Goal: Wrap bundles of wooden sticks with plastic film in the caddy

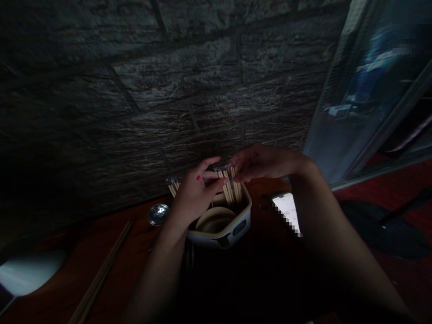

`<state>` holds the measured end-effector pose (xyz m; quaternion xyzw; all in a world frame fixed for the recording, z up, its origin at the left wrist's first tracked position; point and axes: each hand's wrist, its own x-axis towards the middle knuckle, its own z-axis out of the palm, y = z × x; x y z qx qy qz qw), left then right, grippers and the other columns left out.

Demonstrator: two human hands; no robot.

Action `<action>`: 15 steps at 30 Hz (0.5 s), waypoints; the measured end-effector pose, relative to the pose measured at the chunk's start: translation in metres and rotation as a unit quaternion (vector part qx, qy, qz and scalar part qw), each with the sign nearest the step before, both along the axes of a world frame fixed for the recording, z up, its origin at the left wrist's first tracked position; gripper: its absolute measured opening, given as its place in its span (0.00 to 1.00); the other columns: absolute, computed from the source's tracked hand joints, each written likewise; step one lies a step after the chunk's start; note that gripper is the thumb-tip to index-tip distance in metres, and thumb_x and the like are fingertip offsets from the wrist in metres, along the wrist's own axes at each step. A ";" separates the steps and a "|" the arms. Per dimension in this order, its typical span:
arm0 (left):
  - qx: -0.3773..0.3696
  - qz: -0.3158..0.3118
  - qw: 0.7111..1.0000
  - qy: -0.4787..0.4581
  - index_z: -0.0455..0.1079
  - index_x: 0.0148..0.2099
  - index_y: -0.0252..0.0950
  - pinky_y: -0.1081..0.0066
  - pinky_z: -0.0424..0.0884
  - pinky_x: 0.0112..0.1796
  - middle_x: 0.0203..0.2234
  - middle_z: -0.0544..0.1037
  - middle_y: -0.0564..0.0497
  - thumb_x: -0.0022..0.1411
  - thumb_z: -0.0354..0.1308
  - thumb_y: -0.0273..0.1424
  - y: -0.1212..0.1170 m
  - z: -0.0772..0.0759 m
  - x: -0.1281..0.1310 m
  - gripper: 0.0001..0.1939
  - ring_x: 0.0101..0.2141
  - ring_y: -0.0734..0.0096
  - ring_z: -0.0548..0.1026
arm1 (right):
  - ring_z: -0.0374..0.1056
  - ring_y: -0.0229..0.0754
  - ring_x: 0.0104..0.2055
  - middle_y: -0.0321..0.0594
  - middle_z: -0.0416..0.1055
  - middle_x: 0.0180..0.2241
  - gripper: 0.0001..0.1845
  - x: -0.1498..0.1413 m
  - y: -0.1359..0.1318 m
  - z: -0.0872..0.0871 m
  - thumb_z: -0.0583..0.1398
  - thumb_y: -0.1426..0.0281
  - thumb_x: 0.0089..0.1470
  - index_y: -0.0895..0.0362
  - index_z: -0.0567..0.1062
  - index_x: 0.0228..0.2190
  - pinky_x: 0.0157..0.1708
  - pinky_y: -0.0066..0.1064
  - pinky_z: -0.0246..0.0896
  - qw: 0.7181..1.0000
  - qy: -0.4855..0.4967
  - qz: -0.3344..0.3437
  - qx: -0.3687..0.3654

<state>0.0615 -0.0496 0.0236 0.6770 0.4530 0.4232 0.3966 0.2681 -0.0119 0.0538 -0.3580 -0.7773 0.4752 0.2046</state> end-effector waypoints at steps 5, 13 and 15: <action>0.026 -0.001 0.999 0.021 0.64 0.58 0.37 0.63 0.80 0.36 0.32 0.81 0.48 0.58 0.63 0.30 0.001 -0.002 -0.001 0.26 0.32 0.64 0.82 | 0.68 0.36 0.30 0.36 0.73 0.27 0.09 0.005 0.002 0.000 0.66 0.67 0.46 0.56 0.75 0.31 0.32 0.28 0.65 1.000 0.003 0.001 0.007; 0.034 0.003 0.999 0.030 0.64 0.58 0.36 0.64 0.79 0.35 0.34 0.81 0.47 0.58 0.62 0.30 0.003 -0.005 0.001 0.26 0.32 0.64 0.81 | 0.70 0.38 0.32 0.35 0.76 0.29 0.16 0.008 0.003 -0.002 0.67 0.65 0.45 0.54 0.76 0.38 0.33 0.28 0.64 1.000 0.009 -0.002 -0.004; 0.047 -0.002 0.998 0.040 0.64 0.59 0.36 0.64 0.79 0.36 0.34 0.82 0.47 0.58 0.62 0.30 0.002 -0.005 0.002 0.26 0.33 0.64 0.82 | 0.71 0.38 0.32 0.36 0.77 0.29 0.21 0.006 0.001 -0.001 0.68 0.65 0.44 0.55 0.75 0.42 0.32 0.28 0.64 1.000 0.009 -0.015 -0.005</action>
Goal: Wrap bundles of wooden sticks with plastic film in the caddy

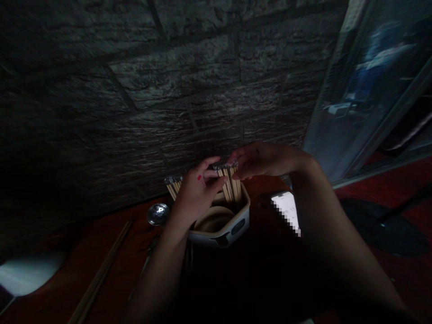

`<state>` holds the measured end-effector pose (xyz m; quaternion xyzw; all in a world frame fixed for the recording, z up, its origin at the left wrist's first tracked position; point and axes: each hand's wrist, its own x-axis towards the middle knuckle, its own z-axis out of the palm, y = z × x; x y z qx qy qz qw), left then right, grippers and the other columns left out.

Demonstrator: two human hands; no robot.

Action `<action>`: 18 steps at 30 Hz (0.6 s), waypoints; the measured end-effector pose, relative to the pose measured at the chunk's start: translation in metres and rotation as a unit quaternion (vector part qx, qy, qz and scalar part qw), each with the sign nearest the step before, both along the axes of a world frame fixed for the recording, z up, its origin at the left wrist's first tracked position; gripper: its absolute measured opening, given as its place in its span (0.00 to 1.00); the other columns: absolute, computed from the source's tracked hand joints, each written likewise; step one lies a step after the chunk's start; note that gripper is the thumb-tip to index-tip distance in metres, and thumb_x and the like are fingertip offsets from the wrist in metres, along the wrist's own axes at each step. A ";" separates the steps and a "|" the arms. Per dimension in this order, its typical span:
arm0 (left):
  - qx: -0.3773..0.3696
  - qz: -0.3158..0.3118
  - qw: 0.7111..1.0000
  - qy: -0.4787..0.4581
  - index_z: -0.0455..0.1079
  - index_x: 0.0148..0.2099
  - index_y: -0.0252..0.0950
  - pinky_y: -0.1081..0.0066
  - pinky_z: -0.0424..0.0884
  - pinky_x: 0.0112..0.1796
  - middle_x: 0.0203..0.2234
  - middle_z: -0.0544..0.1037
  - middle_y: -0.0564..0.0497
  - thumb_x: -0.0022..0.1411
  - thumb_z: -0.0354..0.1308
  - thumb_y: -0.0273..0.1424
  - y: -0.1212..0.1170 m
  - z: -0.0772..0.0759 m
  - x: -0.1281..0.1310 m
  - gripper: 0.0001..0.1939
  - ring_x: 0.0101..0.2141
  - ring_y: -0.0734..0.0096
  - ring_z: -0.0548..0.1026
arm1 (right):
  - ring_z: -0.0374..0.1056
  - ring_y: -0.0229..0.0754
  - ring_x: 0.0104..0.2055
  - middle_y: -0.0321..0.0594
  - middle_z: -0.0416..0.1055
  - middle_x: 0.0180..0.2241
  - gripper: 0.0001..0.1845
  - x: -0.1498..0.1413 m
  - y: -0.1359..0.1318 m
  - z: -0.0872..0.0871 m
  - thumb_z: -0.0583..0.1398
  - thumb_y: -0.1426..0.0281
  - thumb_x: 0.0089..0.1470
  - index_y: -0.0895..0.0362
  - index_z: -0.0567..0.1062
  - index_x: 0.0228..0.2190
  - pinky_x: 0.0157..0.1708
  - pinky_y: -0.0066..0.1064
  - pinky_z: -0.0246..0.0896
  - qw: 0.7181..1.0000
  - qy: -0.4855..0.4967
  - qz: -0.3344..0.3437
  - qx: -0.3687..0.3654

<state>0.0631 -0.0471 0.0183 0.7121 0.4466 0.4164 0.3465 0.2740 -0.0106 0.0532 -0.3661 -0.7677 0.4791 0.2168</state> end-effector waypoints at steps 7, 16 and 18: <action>0.012 0.005 1.000 0.010 0.64 0.59 0.36 0.63 0.78 0.39 0.36 0.81 0.46 0.59 0.62 0.31 -0.002 -0.001 0.002 0.26 0.36 0.63 0.81 | 0.69 0.36 0.30 0.37 0.77 0.30 0.17 -0.003 -0.001 0.001 0.67 0.66 0.45 0.57 0.77 0.39 0.29 0.26 0.61 0.999 -0.026 0.013 0.035; 0.005 0.008 1.000 0.008 0.64 0.59 0.36 0.62 0.78 0.39 0.37 0.81 0.45 0.58 0.63 0.32 -0.001 0.000 0.002 0.27 0.37 0.61 0.81 | 0.70 0.37 0.32 0.37 0.78 0.32 0.17 -0.002 0.001 -0.001 0.67 0.64 0.46 0.56 0.78 0.40 0.30 0.26 0.62 0.997 -0.046 0.031 0.047; 0.010 0.012 1.000 0.009 0.64 0.59 0.35 0.62 0.78 0.40 0.37 0.81 0.45 0.58 0.64 0.32 -0.002 0.000 0.003 0.28 0.38 0.61 0.81 | 0.70 0.37 0.31 0.37 0.77 0.31 0.17 -0.002 0.002 -0.002 0.67 0.63 0.46 0.56 0.78 0.39 0.29 0.26 0.61 0.997 -0.046 0.030 0.047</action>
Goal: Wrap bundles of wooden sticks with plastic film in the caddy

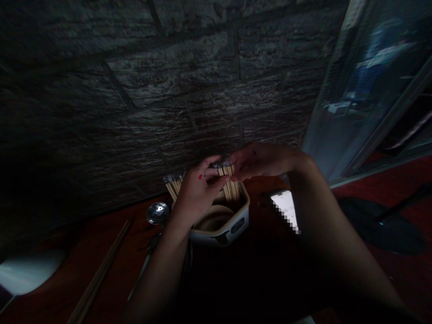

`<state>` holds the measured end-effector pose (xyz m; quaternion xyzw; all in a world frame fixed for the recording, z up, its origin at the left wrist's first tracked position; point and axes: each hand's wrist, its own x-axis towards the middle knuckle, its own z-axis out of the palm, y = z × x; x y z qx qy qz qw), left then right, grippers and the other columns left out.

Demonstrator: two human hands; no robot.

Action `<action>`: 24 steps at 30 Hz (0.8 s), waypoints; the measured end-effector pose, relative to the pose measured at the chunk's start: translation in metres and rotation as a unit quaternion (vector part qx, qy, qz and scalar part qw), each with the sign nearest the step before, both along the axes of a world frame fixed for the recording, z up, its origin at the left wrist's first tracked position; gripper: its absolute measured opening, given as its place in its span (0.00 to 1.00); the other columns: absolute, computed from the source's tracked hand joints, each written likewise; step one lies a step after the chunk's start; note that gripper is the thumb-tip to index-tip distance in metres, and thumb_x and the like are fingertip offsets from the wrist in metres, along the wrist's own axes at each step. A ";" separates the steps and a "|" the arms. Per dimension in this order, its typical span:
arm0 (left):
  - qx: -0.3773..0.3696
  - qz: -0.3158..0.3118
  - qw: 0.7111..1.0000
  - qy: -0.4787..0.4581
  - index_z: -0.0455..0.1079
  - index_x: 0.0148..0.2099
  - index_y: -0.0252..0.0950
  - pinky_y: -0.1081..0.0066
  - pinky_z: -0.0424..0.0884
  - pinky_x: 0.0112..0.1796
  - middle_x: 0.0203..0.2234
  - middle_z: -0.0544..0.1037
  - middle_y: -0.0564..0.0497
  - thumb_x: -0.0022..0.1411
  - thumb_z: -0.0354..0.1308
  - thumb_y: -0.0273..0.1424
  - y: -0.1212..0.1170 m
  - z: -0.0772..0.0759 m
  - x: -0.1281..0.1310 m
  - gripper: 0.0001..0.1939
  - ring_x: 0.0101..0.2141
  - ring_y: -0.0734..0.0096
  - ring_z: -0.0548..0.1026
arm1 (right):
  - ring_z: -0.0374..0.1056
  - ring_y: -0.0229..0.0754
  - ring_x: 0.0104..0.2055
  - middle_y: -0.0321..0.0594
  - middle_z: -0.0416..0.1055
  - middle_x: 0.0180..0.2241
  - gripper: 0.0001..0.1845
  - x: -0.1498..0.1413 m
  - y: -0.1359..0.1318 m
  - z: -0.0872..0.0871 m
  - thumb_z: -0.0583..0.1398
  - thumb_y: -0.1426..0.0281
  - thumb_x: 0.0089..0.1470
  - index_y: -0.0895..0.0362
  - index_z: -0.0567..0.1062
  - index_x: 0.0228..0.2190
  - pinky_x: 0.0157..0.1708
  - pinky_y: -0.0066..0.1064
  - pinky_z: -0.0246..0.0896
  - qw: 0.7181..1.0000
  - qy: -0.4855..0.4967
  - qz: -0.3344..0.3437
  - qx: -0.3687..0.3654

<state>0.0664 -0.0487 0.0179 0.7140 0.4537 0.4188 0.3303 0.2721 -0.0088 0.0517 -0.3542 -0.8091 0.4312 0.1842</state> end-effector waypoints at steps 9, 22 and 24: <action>0.015 0.008 1.000 0.005 0.61 0.61 0.37 0.63 0.77 0.37 0.33 0.81 0.48 0.56 0.65 0.33 0.002 -0.005 0.004 0.31 0.35 0.61 0.81 | 0.71 0.38 0.34 0.37 0.77 0.34 0.18 0.002 -0.003 0.004 0.66 0.67 0.46 0.57 0.76 0.41 0.32 0.26 0.62 1.000 0.002 0.005 -0.006; 0.009 0.008 1.000 -0.008 0.61 0.61 0.35 0.65 0.77 0.38 0.34 0.82 0.47 0.57 0.63 0.29 0.003 -0.004 0.006 0.30 0.35 0.63 0.82 | 0.72 0.40 0.35 0.37 0.78 0.34 0.17 0.001 -0.001 0.002 0.66 0.69 0.45 0.55 0.77 0.40 0.32 0.27 0.64 1.000 0.016 -0.003 0.001; 0.007 0.007 1.000 -0.014 0.61 0.60 0.35 0.65 0.77 0.39 0.34 0.82 0.48 0.57 0.63 0.29 0.003 -0.004 0.006 0.29 0.35 0.63 0.82 | 0.73 0.40 0.35 0.37 0.78 0.33 0.16 0.000 -0.001 0.002 0.66 0.68 0.44 0.55 0.78 0.39 0.31 0.27 0.63 1.000 0.016 -0.005 0.002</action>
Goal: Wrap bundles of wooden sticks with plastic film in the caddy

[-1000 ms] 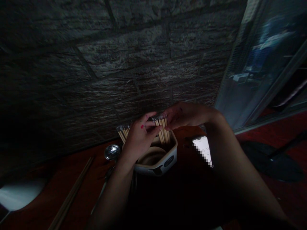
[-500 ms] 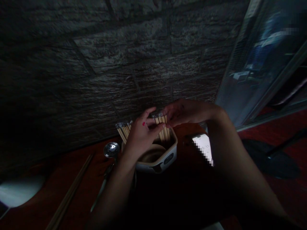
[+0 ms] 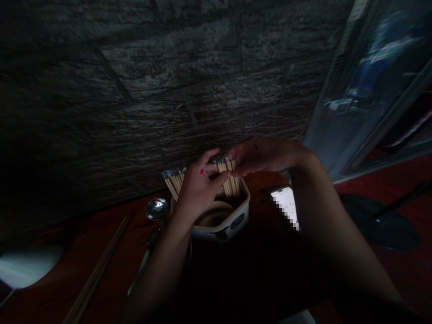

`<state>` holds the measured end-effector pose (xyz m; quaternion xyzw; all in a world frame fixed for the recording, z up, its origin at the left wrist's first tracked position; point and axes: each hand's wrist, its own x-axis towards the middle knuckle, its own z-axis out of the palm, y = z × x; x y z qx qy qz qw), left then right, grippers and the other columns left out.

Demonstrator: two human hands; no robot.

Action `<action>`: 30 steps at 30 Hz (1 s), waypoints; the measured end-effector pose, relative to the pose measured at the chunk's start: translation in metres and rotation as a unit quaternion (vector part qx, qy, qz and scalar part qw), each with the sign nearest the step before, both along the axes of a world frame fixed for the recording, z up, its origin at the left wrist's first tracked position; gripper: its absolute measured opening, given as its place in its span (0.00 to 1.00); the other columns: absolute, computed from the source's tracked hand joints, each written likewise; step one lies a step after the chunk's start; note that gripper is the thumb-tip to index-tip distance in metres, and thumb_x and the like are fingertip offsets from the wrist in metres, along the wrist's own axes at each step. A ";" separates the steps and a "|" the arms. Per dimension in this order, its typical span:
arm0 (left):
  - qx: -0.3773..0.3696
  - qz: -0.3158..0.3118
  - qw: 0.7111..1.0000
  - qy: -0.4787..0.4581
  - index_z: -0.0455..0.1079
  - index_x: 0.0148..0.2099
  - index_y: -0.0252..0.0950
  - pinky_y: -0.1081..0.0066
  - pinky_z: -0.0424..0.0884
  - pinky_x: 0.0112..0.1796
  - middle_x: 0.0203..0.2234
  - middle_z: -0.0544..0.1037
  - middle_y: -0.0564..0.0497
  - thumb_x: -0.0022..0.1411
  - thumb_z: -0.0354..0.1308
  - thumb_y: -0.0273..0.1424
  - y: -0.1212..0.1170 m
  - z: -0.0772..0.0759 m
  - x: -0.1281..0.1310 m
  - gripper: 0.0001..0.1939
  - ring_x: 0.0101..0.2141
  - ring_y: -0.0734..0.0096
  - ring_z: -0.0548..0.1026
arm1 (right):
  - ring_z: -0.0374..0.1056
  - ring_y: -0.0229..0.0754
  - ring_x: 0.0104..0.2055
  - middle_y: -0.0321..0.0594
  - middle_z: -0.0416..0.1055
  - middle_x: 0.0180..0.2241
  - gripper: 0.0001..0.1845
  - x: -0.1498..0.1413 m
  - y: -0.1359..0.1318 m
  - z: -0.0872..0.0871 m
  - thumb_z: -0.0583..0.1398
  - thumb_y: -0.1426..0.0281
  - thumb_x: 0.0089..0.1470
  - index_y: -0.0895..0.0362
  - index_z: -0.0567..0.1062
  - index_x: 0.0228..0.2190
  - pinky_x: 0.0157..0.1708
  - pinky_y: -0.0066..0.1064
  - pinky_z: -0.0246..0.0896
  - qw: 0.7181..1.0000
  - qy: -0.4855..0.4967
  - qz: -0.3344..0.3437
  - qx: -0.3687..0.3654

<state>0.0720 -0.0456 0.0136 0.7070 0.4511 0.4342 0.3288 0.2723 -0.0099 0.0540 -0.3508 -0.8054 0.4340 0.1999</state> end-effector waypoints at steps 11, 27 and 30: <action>-0.007 0.005 1.000 0.006 0.64 0.58 0.36 0.68 0.77 0.34 0.32 0.82 0.49 0.56 0.64 0.31 0.000 0.001 -0.002 0.28 0.34 0.63 0.81 | 0.70 0.37 0.31 0.35 0.77 0.31 0.12 -0.002 -0.002 0.002 0.66 0.64 0.48 0.55 0.78 0.35 0.29 0.25 0.60 0.999 -0.023 -0.007 0.029; -0.018 0.008 1.000 0.003 0.66 0.55 0.33 0.70 0.75 0.33 0.32 0.81 0.48 0.54 0.66 0.30 -0.003 0.007 0.000 0.26 0.33 0.66 0.80 | 0.74 0.43 0.35 0.37 0.80 0.31 0.16 0.000 -0.001 0.002 0.68 0.64 0.43 0.53 0.80 0.37 0.33 0.28 0.67 0.999 -0.050 -0.011 0.015; -0.031 0.011 0.999 -0.001 0.64 0.58 0.34 0.70 0.75 0.32 0.32 0.81 0.48 0.54 0.66 0.32 -0.004 0.008 0.000 0.29 0.32 0.64 0.80 | 0.75 0.43 0.38 0.38 0.80 0.34 0.16 0.002 -0.001 0.001 0.68 0.66 0.44 0.54 0.78 0.38 0.34 0.29 0.68 0.999 -0.030 -0.011 -0.004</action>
